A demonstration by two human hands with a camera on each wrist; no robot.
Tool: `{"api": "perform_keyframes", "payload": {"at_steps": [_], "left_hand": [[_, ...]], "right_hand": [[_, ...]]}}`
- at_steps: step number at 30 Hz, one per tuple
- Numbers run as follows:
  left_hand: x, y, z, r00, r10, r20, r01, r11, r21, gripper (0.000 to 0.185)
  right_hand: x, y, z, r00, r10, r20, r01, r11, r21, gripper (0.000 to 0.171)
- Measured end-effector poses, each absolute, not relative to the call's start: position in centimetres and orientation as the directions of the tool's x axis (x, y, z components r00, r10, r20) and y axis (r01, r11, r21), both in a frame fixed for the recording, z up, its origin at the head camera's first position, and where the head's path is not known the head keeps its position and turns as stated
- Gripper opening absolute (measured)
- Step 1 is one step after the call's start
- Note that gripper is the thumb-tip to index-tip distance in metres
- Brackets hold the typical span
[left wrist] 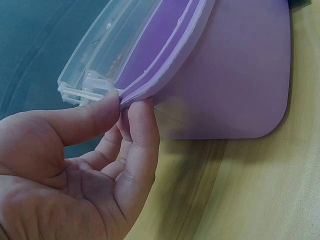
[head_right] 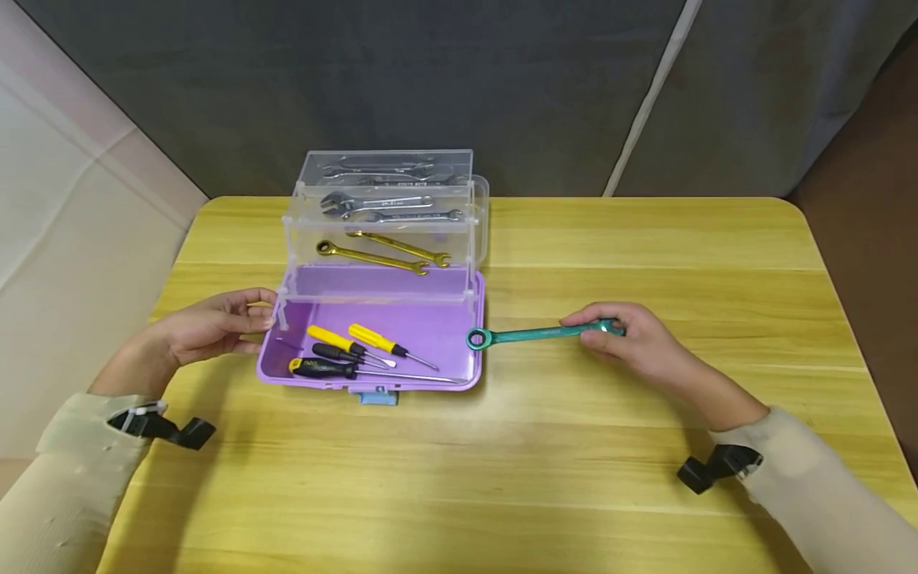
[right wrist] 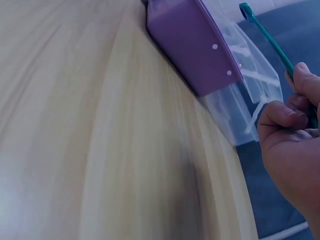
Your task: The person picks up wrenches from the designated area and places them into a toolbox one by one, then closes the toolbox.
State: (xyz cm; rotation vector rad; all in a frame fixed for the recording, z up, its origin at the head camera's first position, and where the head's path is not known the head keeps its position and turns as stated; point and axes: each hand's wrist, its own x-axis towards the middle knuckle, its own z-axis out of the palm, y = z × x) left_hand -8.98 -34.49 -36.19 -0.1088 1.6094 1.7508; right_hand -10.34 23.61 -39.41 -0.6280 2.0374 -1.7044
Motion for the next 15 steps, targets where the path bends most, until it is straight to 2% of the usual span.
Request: {"api": "perform_keyframes", "payload": {"at_steps": [15], "left_hand": [[-9.0,-34.5,-36.2,-0.714,0.474,-0.515,-0.561,0.052,0.826,0.018]], "right_hand": [[-11.7,20.2,-38.2,-0.856,-0.517,-0.005,-0.001,0.011,-1.0,0.022]]}}
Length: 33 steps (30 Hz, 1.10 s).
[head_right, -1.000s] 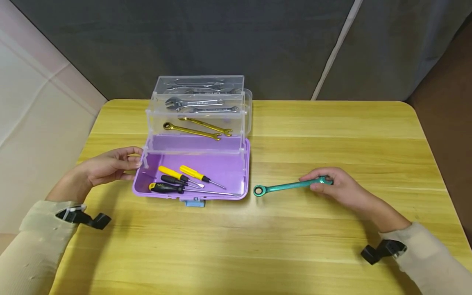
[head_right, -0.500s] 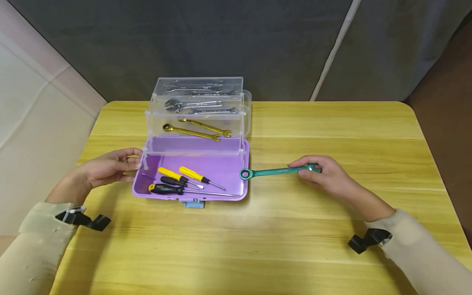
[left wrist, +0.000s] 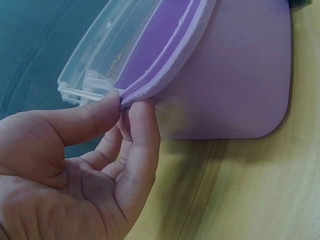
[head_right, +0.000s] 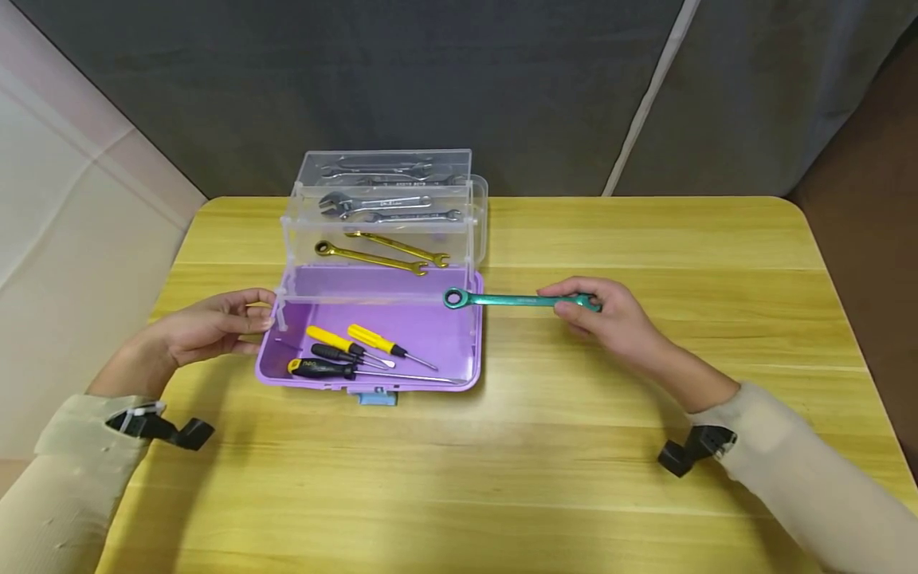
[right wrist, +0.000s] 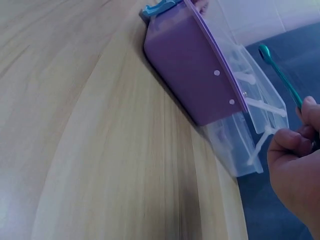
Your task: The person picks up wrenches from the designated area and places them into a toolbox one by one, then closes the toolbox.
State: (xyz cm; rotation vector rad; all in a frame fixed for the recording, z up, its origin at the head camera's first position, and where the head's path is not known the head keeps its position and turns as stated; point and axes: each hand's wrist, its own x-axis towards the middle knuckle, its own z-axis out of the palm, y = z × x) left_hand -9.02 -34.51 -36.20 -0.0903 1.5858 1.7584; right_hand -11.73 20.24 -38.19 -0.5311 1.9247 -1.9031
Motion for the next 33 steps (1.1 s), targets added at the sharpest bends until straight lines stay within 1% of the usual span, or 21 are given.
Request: {"api": "perform_keyframes", "payload": {"at_steps": [3,10,20,27,33], "left_hand": [[-9.0,-34.5,-36.1,-0.714,0.474,-0.515,-0.561,0.053,0.826,0.018],[-9.0,-34.7,-36.2,-0.716,0.486,-0.501,-0.553,0.042,0.832,0.018],[-9.1,-34.7,-36.4,-0.71,0.501,-0.495,-0.556,0.032,0.83,0.019],[-9.1,-34.7,-36.3,-0.711,0.493,-0.502,-0.561,0.033,0.827,0.02],[-9.1,-34.6,-36.1,-0.711,0.486,-0.509,-0.562,0.043,0.826,0.02]], "right_hand": [[-11.9,19.7,-38.0,-0.868,-0.496,-0.001,-0.005,0.011,-1.0,0.022],[-12.4,18.6,-37.4,-0.883,-0.468,-0.006,-0.046,0.098,-0.994,0.02],[-13.1,16.3,-36.8,-0.885,-0.466,0.018,-0.068,0.09,-0.994,0.02],[-13.9,14.7,-36.1,-0.889,-0.458,-0.005,-0.086,0.178,-0.98,0.025],[-14.4,13.4,-35.4,-0.905,-0.424,-0.022,-0.077,0.216,-0.973,0.025]]}}
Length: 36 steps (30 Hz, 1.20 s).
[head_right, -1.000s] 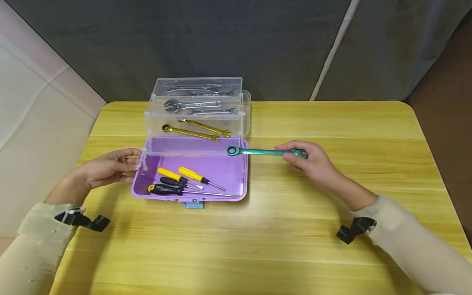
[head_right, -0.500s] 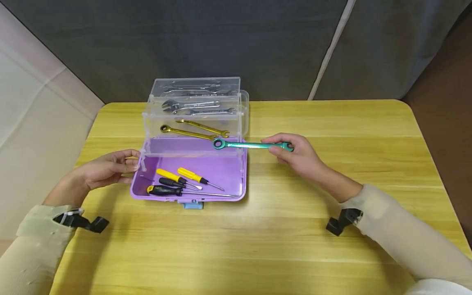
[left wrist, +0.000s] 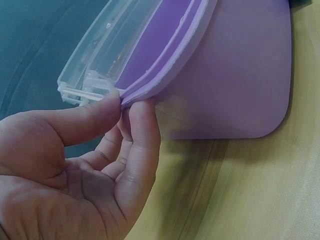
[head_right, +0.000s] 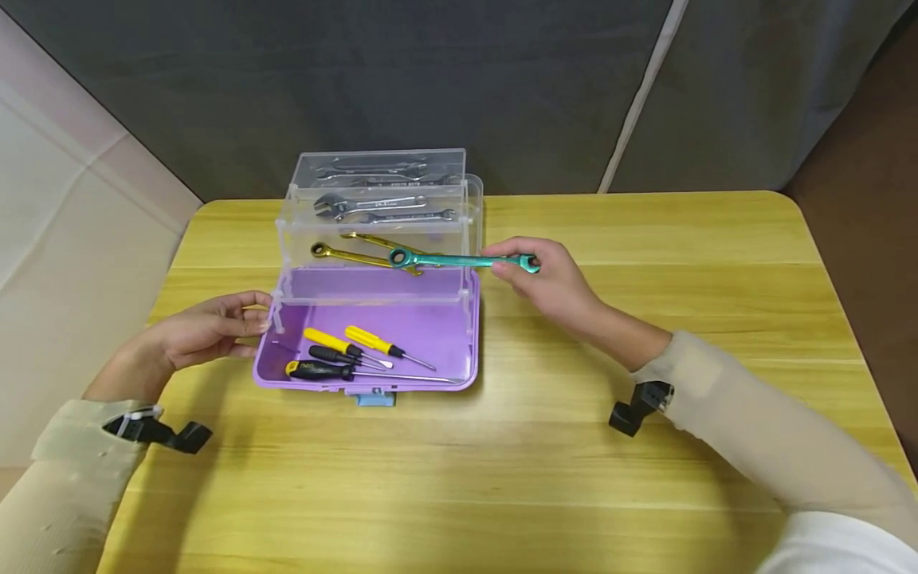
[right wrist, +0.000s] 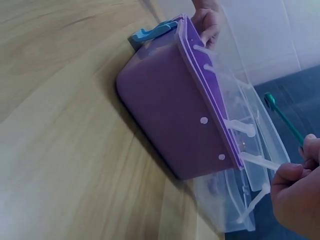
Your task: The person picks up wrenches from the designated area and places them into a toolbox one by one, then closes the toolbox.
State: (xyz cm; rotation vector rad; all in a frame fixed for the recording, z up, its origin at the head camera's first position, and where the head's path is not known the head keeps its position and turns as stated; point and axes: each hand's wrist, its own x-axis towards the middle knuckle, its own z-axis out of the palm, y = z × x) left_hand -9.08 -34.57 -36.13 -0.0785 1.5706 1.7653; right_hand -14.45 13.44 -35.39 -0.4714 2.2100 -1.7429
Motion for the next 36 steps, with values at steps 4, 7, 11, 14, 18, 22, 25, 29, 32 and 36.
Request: {"api": "perform_keyframes", "payload": {"at_steps": [4,7,11,14,18,22,25,29,32,36], "left_hand": [[-9.0,-34.5,-36.1,-0.712,0.479,-0.514,-0.562,0.051,0.826,0.019],[-9.0,-34.5,-36.2,-0.711,0.478,-0.516,-0.562,0.053,0.825,0.019],[-9.0,-34.5,-36.2,-0.711,0.478,-0.516,-0.565,0.049,0.824,0.019],[-9.0,-34.6,-36.2,-0.712,0.482,-0.511,-0.563,0.043,0.825,0.02],[-9.1,-34.6,-36.2,-0.712,0.483,-0.511,-0.563,0.044,0.826,0.02],[-9.1,-34.6,-36.1,-0.709,0.481,-0.517,-0.568,0.045,0.822,0.019],[-9.1,-34.6,-36.1,-0.708,0.484,-0.514,-0.57,0.038,0.821,0.02],[-9.1,-34.7,-36.2,-0.707,0.491,-0.509,-0.569,0.033,0.822,0.02],[-9.2,-34.7,-36.3,-0.705,0.496,-0.506,-0.568,0.032,0.823,0.02],[-9.2,-34.7,-36.4,-0.706,0.497,-0.504,-0.567,0.03,0.823,0.021]], "right_hand": [[-14.9,12.6,-35.1,-0.904,-0.427,-0.028,-0.08,0.232,-0.969,0.025],[-15.2,11.9,-35.0,-0.897,-0.441,-0.025,-0.087,0.232,-0.969,0.026],[-15.3,10.8,-34.7,-0.887,-0.462,-0.016,-0.105,0.234,-0.967,0.026],[-15.3,9.7,-34.3,-0.883,-0.469,-0.009,-0.119,0.244,-0.962,0.025],[-15.2,8.3,-34.0,-0.888,-0.459,-0.035,-0.101,0.269,-0.958,0.024],[-15.2,7.0,-33.7,-0.886,-0.454,-0.091,-0.057,0.303,-0.951,0.024],[-15.2,6.3,-33.5,-0.88,-0.457,-0.129,-0.035,0.333,-0.942,0.024],[-15.2,5.7,-33.3,-0.876,-0.459,-0.149,-0.031,0.362,-0.932,0.024],[-15.2,5.6,-33.2,-0.873,-0.464,-0.149,-0.038,0.37,-0.928,0.025],[-15.4,5.5,-33.2,-0.862,-0.481,-0.162,-0.045,0.391,-0.919,0.025]]}}
